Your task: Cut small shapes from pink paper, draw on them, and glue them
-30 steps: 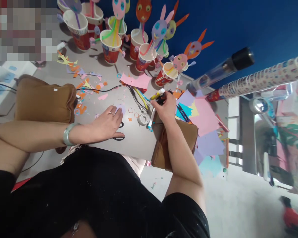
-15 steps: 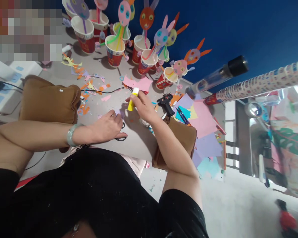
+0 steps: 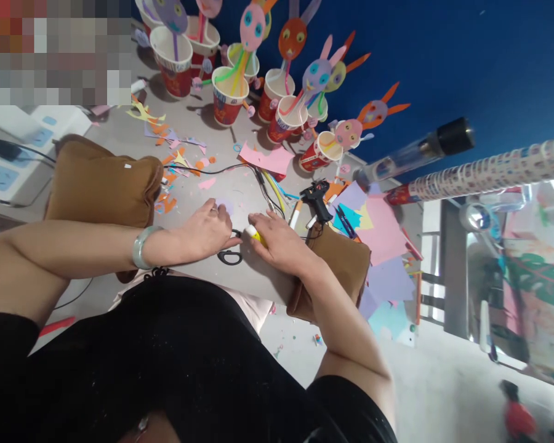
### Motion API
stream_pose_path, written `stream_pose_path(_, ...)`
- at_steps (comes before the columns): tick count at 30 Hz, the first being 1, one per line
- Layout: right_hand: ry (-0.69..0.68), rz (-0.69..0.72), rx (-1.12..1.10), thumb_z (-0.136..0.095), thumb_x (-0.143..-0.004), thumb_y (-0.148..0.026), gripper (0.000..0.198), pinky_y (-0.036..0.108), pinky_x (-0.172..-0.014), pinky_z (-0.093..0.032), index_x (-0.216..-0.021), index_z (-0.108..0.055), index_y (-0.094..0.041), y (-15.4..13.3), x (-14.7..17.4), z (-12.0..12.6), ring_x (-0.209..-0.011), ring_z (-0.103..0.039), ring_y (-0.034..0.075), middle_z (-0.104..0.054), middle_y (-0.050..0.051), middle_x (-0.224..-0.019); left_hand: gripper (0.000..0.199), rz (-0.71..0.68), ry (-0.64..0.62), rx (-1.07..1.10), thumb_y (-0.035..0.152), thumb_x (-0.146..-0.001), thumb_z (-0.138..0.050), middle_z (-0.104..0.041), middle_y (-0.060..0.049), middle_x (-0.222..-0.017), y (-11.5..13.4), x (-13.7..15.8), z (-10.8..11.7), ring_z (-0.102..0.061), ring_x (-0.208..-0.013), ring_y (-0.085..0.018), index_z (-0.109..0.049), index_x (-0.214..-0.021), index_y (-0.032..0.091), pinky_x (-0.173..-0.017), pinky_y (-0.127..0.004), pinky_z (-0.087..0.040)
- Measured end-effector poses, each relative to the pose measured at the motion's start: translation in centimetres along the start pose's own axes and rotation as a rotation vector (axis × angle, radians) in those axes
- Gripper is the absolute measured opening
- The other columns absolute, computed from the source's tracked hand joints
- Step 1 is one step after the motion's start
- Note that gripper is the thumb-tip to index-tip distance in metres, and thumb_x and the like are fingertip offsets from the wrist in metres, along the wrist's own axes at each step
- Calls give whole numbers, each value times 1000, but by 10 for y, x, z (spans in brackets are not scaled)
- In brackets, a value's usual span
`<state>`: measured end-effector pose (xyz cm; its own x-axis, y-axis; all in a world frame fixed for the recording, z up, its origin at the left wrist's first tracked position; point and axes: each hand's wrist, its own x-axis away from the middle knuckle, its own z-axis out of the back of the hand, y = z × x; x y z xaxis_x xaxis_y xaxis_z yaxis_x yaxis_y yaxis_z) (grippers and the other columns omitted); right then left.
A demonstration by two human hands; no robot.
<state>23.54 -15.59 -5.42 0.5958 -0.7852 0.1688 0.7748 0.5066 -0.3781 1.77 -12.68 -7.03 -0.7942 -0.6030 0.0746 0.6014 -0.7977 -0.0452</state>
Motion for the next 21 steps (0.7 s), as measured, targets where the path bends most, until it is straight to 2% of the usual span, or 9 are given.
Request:
stream_pose_path(3, -46, -7, 18, -36, -103, -35, 40, 66, -122, -36, -133, -54, -17, -14, 15, 8, -123, -66, 32, -67, 19, -136, 53, 7, 12, 10, 51, -100, -53, -76, -22, -96, -1, -1, 0, -69, -95, -34, -78, -99, 4, -96, -49, -41)
stream_pose_path(5, -40, -7, 3, -36, -103, -35, 37, 66, -124, -33, -129, -56, -19, -16, 14, 10, -120, -68, 30, -70, 16, -131, 55, 14, 16, 12, 53, -99, -55, -75, -23, -97, -2, -1, 0, -69, -96, -34, -78, -99, 3, -97, -48, -41)
stream_pose_path(10, 91, 34, -18, -40, -101, -41, 48, 61, -126, -32, -140, -50, -14, -1, -21, -4, -147, -47, 32, -57, 20, -149, 53, 46, 29, 19, 49, -97, -59, -74, -25, -101, -3, -3, -1, -68, -100, -35, -75, -106, 0, -98, -49, -41)
stream_pose_path(14, 79, 38, -24, -41, -101, -40, 48, 61, -125, -33, -139, -52, -12, 5, -34, -16, -147, -47, 33, -54, 23, -152, 52, 86, 46, -7, 48, -96, -61, -74, -26, -101, -5, -3, -2, -68, -98, -35, -74, -108, -1, -96, -49, -44)
stream_pose_path(17, 52, 25, 0, -42, -101, -39, 44, 61, -124, -36, -133, -56, -12, -5, -19, -18, -146, -49, 34, -55, 23, -151, 56, 68, 48, -19, 50, -96, -60, -73, -28, -105, -6, -2, -2, -68, -99, -37, -73, -109, -3, -96, -50, -44)
stream_pose_path(21, 27, 13, 32, -42, -101, -36, 40, 64, -121, -40, -132, -57, -15, -22, 12, -16, -145, -49, 35, -55, 22, -151, 67, 60, 30, 1, 55, -96, -57, -70, -34, -116, -7, -2, 2, -66, -110, -40, -70, -117, -8, -99, -50, -42)
